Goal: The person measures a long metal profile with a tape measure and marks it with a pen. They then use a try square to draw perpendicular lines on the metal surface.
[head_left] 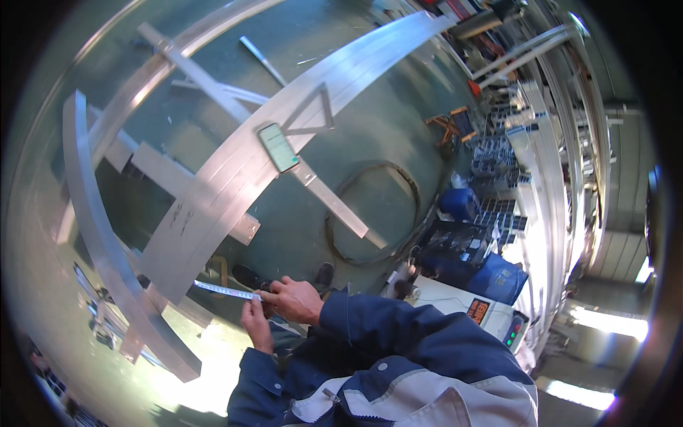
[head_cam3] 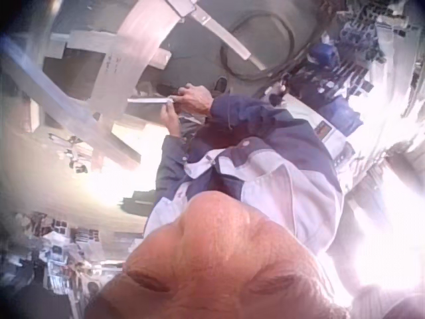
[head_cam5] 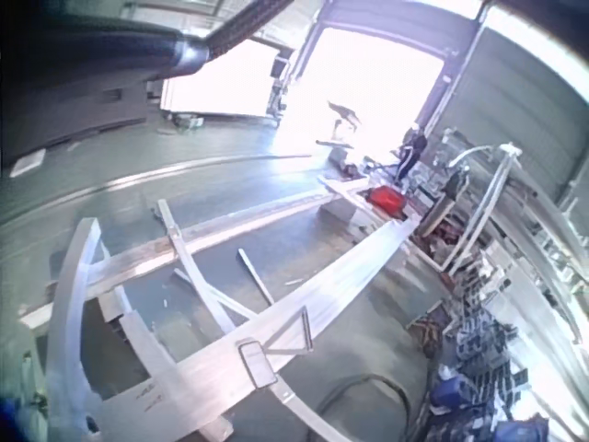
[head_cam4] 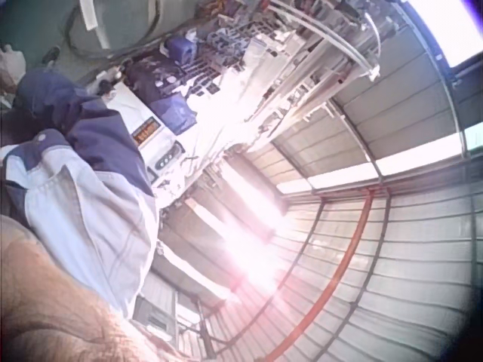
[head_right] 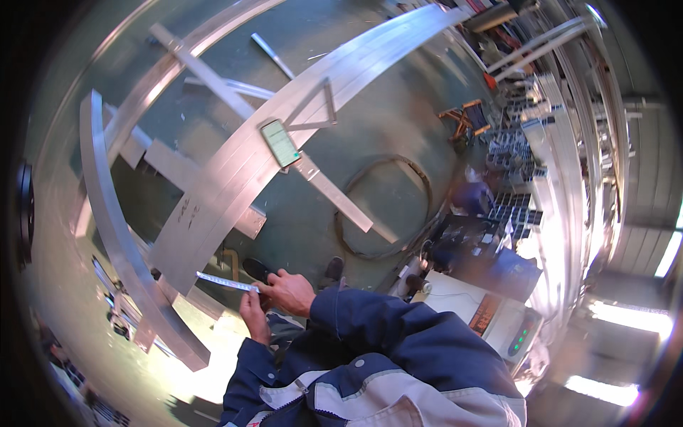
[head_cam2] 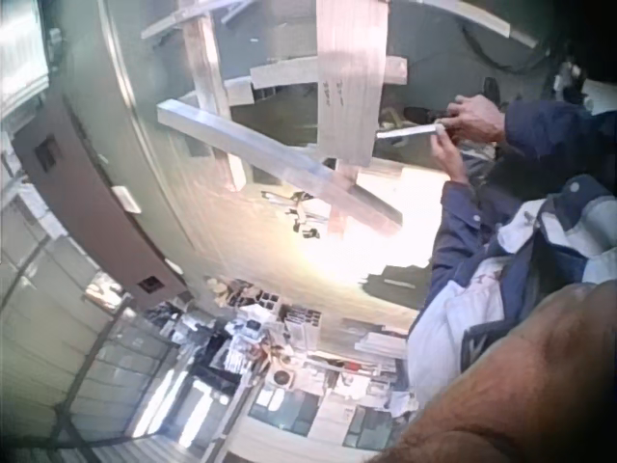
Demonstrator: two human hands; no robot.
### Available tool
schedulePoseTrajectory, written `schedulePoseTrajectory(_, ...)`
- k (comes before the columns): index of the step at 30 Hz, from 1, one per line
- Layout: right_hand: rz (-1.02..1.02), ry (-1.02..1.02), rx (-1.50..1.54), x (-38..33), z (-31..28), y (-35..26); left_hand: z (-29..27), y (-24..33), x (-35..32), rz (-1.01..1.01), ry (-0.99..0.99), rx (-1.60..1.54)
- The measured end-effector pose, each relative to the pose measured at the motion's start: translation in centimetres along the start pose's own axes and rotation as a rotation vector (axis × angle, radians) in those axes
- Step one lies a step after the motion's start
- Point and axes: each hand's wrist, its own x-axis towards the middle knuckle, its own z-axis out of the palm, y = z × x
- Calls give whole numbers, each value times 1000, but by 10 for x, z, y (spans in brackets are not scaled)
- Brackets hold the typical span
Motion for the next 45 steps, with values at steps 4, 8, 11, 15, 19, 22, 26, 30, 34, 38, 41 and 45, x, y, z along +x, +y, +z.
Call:
schedulePoseTrajectory(4, 47, 60, 94, -51, -13, 30, 41, -21, -21, 25, -33, 118)
schedulePoseTrajectory(8, 84, 207, 137, -109, -20, 75, 108, -20, -41, 69, -55, 244)
schedulePoseTrajectory(11, 182, 318, 200, -155, -42, 111, 166, -31, -45, 151, -168, 345)
schedulePoseTrajectory(15, 306, 522, 289, -215, -78, 162, 261, -47, -45, 137, -337, 365)
schedulePoseTrajectory(19, 400, 655, 320, -250, -108, 207, 349, -55, -44, 102, -478, 317)
schedulePoseTrajectory(22, 412, 655, 394, -265, -137, 241, 396, -57, -39, -48, -498, 284)
schedulePoseTrajectory(26, 388, 549, 611, -274, -184, 294, 442, -62, -10, -207, -564, 138)
schedulePoseTrajectory(30, 467, 613, 585, -271, -223, 369, 503, -52, 17, -347, -583, 57)
schedulePoseTrajectory(34, 546, 705, 498, -288, -283, 459, 590, -36, 44, -352, -609, 193)
schedulePoseTrajectory(38, 591, 748, 475, -297, -354, 531, 681, 6, 65, -262, -631, 276)
schedulePoseTrajectory(41, 601, 822, 590, -289, -400, 583, 746, 35, 74, -186, -694, 355)
schedulePoseTrajectory(45, 481, 948, 695, -253, -455, 648, 812, 53, 96, -109, -752, 494)
